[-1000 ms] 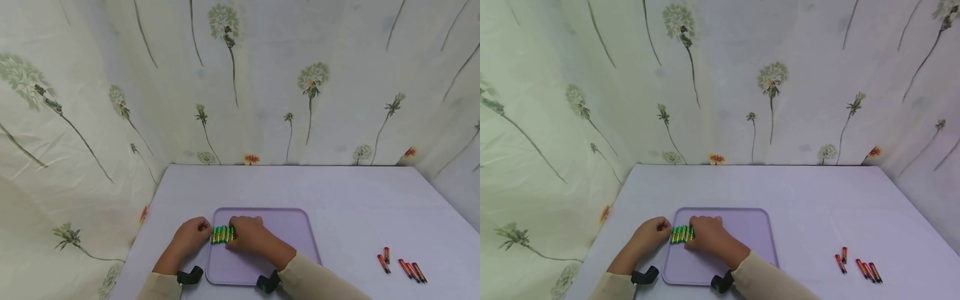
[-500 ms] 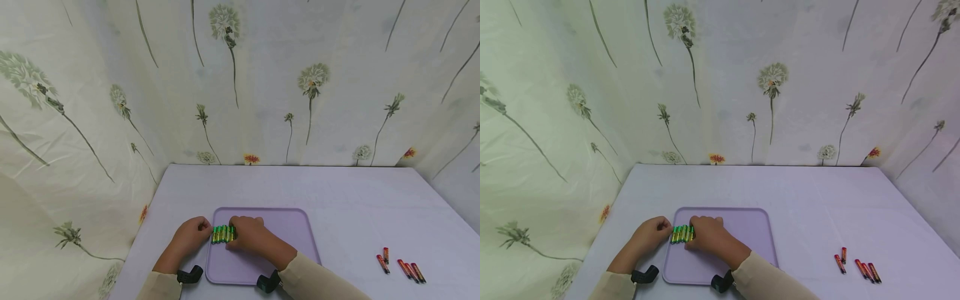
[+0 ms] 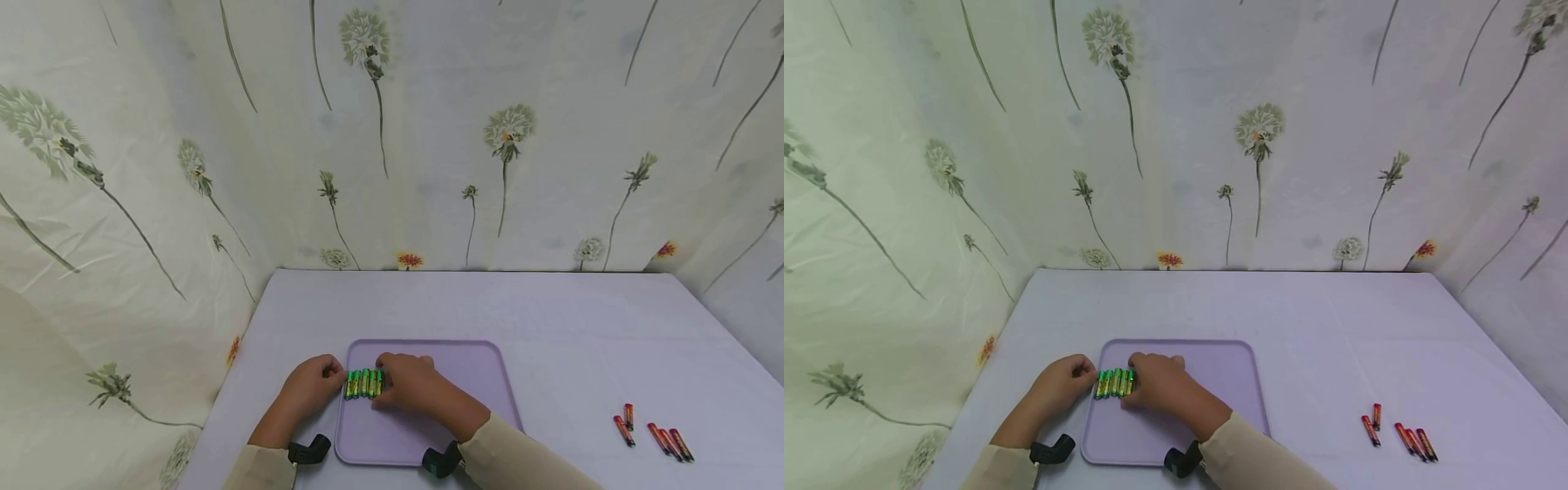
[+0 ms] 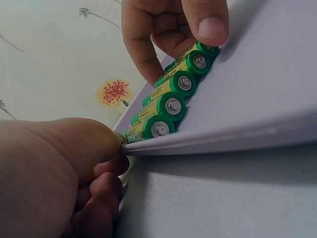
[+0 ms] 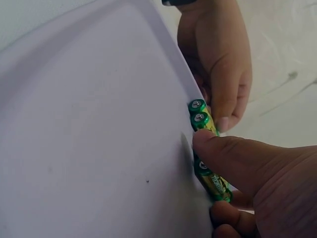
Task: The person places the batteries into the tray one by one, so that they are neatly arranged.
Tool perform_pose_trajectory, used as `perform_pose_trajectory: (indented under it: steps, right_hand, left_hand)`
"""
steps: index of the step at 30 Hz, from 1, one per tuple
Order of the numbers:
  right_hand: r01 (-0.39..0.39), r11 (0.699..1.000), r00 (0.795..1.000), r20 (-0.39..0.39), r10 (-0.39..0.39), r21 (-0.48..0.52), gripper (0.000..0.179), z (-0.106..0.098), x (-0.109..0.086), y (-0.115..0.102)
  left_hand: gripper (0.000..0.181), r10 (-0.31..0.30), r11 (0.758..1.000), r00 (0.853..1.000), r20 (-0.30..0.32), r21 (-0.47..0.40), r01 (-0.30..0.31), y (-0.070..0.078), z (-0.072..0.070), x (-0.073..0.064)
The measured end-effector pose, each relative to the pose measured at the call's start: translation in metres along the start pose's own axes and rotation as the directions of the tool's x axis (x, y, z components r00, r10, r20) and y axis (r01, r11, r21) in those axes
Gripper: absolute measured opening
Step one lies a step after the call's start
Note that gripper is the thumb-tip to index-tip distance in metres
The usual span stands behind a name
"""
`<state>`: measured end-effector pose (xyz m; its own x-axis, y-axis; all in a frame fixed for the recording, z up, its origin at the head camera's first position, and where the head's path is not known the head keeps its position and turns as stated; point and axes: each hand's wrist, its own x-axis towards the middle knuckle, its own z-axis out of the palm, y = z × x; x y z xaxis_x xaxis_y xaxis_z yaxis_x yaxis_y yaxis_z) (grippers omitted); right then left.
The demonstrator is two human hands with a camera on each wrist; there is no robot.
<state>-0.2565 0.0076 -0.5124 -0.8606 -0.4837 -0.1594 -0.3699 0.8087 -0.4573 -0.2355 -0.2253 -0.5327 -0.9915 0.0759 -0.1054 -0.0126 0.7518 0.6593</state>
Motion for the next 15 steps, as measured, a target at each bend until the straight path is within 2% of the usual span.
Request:
perform_pose_trajectory:
  steps: [15]
  right_hand:
    - [-0.025,1.000,1.000,0.014,0.025,-0.007,0.083,-0.008,-0.009,0.013]
  left_hand:
    - [0.013,0.004,1.000,1.000,-0.008,0.013,-0.004,-0.001,0.001,0.001]
